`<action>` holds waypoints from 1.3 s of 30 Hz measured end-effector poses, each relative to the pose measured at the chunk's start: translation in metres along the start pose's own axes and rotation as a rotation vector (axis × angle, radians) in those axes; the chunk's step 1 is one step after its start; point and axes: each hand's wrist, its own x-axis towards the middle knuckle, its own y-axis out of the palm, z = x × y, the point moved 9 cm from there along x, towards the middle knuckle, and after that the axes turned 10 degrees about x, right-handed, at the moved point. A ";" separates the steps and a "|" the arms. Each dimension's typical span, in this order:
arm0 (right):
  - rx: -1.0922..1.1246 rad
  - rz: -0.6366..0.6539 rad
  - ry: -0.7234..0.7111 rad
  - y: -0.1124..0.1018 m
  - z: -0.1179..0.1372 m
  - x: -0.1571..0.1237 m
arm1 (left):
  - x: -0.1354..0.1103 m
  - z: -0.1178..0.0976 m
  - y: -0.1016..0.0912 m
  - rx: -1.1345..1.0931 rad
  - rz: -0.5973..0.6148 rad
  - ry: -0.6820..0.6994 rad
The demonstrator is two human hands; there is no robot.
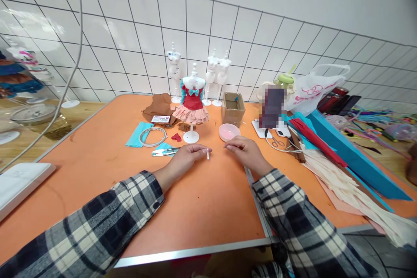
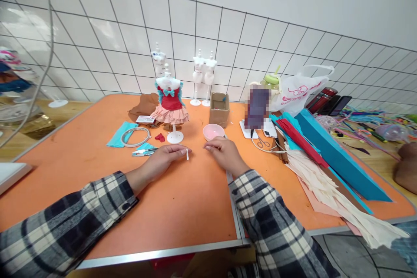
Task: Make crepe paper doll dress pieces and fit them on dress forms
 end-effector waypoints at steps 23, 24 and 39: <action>-0.452 0.079 0.573 -0.041 -0.091 -0.015 | -0.002 -0.003 0.003 0.032 0.007 -0.013; -0.484 0.083 0.586 -0.042 -0.090 -0.015 | -0.002 -0.003 0.002 0.036 0.005 -0.013; -0.522 -0.447 0.094 -0.079 -0.018 -0.013 | -0.001 0.001 0.004 -0.108 0.036 -0.046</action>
